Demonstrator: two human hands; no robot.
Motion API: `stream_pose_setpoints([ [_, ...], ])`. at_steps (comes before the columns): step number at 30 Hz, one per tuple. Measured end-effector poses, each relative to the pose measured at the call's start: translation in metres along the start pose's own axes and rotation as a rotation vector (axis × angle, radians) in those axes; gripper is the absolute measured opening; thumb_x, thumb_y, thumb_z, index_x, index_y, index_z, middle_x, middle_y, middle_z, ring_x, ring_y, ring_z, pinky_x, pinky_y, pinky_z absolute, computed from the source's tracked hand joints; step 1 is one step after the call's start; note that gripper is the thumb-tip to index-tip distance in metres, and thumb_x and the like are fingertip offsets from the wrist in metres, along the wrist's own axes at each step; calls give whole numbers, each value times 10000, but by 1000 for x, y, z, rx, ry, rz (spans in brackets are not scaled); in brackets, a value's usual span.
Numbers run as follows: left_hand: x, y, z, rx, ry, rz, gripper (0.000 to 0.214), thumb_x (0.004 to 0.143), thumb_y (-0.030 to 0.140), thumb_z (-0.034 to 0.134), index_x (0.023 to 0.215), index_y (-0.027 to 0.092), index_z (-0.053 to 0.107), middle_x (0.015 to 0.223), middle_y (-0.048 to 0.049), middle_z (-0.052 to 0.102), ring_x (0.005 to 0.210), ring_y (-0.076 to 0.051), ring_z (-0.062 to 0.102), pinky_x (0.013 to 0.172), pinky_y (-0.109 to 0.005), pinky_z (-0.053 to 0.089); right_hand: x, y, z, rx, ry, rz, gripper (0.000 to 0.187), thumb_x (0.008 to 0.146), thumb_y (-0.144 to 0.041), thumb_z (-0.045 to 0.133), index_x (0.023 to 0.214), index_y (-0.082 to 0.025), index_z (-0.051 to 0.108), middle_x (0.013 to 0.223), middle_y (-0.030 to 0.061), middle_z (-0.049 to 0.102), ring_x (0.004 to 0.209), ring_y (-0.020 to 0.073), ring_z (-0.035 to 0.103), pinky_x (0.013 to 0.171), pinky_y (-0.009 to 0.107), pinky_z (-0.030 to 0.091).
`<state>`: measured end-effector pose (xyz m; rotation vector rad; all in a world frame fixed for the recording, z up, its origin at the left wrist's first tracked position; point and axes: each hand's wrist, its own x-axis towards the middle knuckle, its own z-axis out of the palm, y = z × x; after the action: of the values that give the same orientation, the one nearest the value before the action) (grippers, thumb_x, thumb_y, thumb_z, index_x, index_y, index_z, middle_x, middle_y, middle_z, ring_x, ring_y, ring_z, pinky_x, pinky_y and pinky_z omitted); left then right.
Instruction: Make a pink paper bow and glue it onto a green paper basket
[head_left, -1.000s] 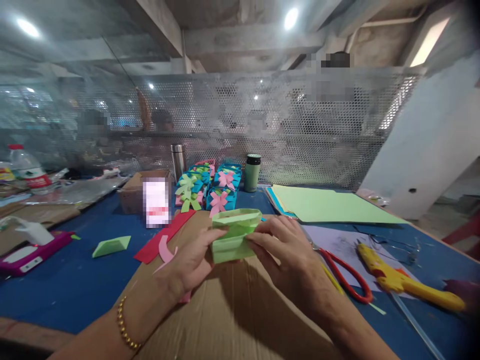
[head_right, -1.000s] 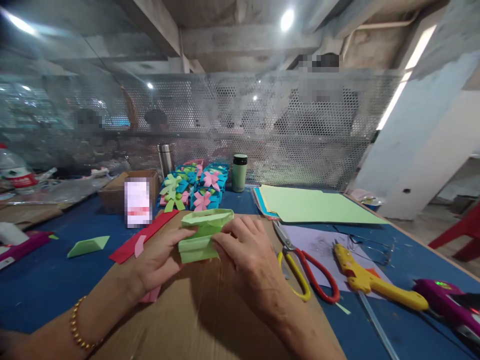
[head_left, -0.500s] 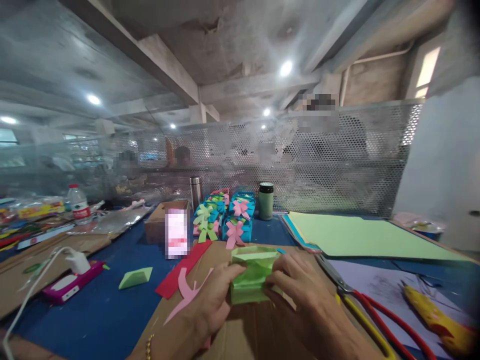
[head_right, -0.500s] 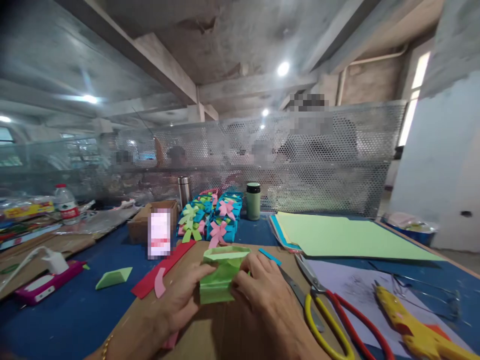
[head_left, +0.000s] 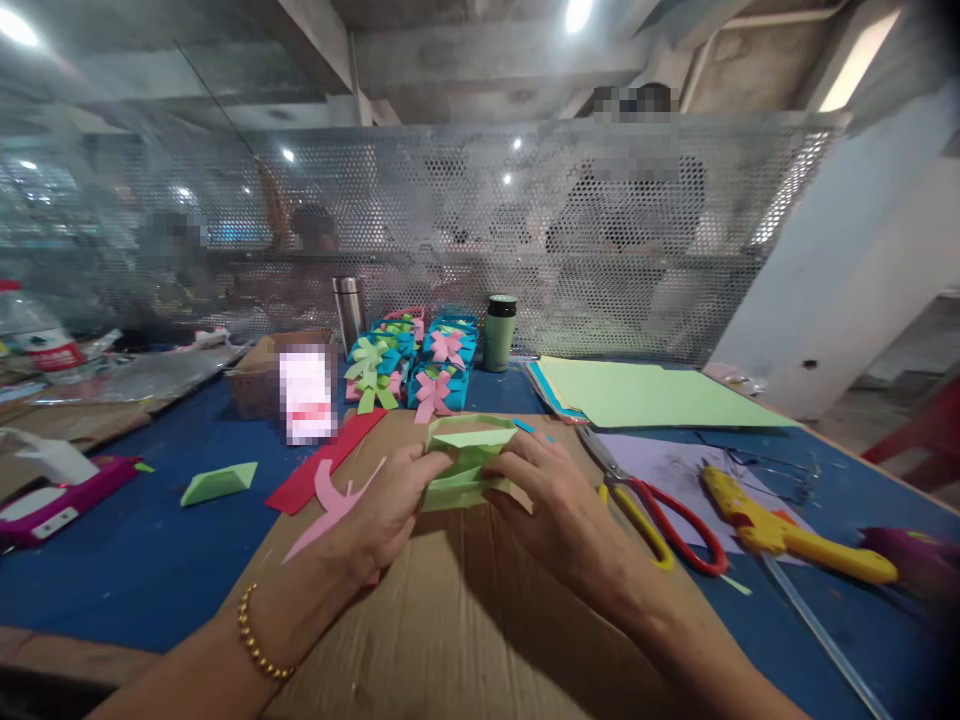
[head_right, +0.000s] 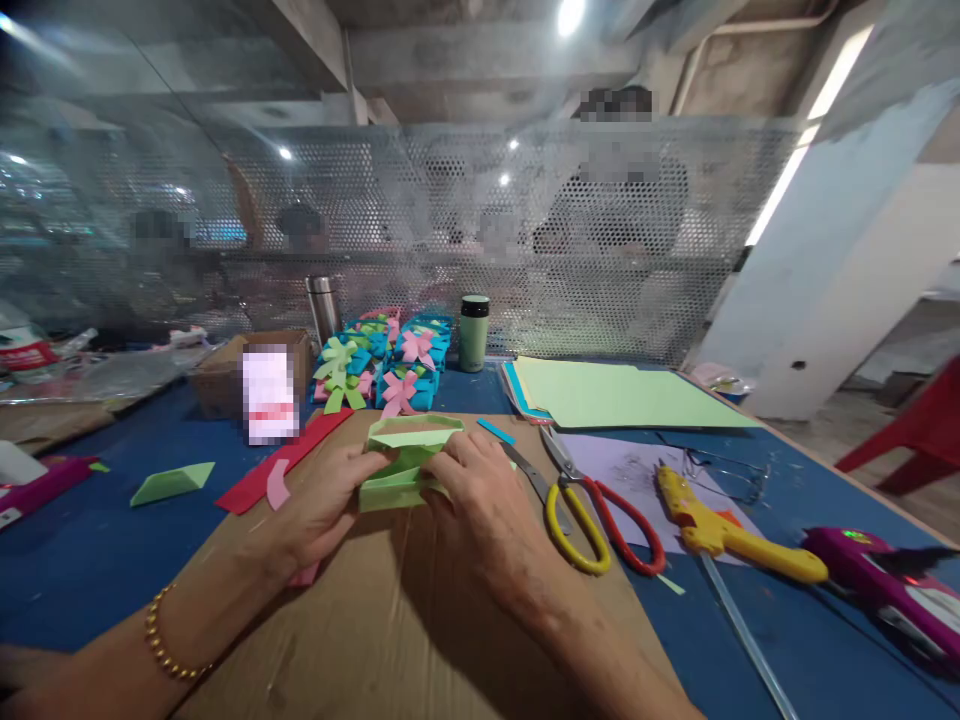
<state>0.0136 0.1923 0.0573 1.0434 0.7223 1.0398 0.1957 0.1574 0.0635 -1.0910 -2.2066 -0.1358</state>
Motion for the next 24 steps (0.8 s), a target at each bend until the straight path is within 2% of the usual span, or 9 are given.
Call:
stream_pose_setpoints([
  [2, 0, 0, 0, -1, -4, -10, 217, 771, 275, 768, 903, 103, 767, 794, -59, 734, 697, -151, 624, 641, -239, 456, 0, -1, 0, 5, 2, -17, 138, 885, -70, 668, 922, -202, 686, 1112, 79, 668, 1070, 249, 590, 879, 400, 470],
  [5, -2, 2, -1, 20, -39, -12, 224, 793, 301, 755, 918, 116, 768, 805, -60, 739, 721, -161, 632, 669, -248, 462, 1, 0, 0, -2, 13, -16, 139, 893, -84, 659, 877, -217, 700, 1042, 64, 670, 1011, 236, 591, 843, 381, 473],
  [9, -1, 8, -6, 245, -45, 65, 304, 875, 419, 669, 968, 139, 744, 947, -82, 736, 851, -199, 639, 708, -268, 458, 3, 6, -4, -43, 35, 42, 138, 882, -66, 655, 846, -196, 685, 929, 62, 657, 909, 228, 586, 805, 371, 466],
  [11, -2, 12, -8, 430, 81, 193, 305, 884, 447, 650, 975, 162, 707, 973, -74, 714, 864, -202, 632, 690, -269, 445, 4, 9, -6, -72, 39, 72, 158, 881, -48, 648, 795, -179, 668, 875, 64, 652, 877, 229, 585, 800, 375, 460],
  [13, -4, 14, -10, 641, 258, 399, 252, 874, 421, 666, 954, 182, 662, 935, -54, 677, 813, -191, 607, 690, -281, 433, 4, 10, -6, -91, 31, 86, 181, 875, -36, 651, 753, -170, 657, 849, 68, 661, 867, 232, 595, 796, 375, 461],
  [15, -8, 14, -9, 873, 315, 625, 156, 897, 346, 641, 914, 191, 635, 888, -38, 633, 760, -178, 564, 719, -299, 425, 4, 10, -5, -97, 12, 85, 184, 866, -29, 656, 747, -169, 659, 859, 70, 683, 874, 230, 616, 786, 359, 470],
  [18, -15, 11, -6, 1161, 123, 791, 115, 942, 223, 553, 953, 190, 663, 972, -64, 627, 843, -196, 568, 808, -333, 429, 3, 10, -2, -99, -19, 75, 168, 882, -45, 640, 795, -184, 680, 865, 59, 707, 883, 220, 643, 781, 341, 482],
  [20, -17, 8, -4, 1263, 36, 771, 182, 935, 180, 545, 1046, 203, 688, 1089, -89, 620, 982, -238, 578, 884, -372, 429, 1, 11, 1, -104, -26, 70, 171, 903, -64, 622, 816, -192, 695, 846, 57, 709, 880, 221, 650, 789, 348, 484],
  [24, -18, 6, -4, 1242, 30, 667, 263, 918, 152, 550, 1115, 232, 706, 1199, -105, 595, 1082, -276, 568, 933, -413, 430, 0, 17, 4, -91, -24, 43, 200, 918, -69, 588, 801, -190, 696, 849, 72, 707, 856, 236, 651, 767, 371, 487],
])
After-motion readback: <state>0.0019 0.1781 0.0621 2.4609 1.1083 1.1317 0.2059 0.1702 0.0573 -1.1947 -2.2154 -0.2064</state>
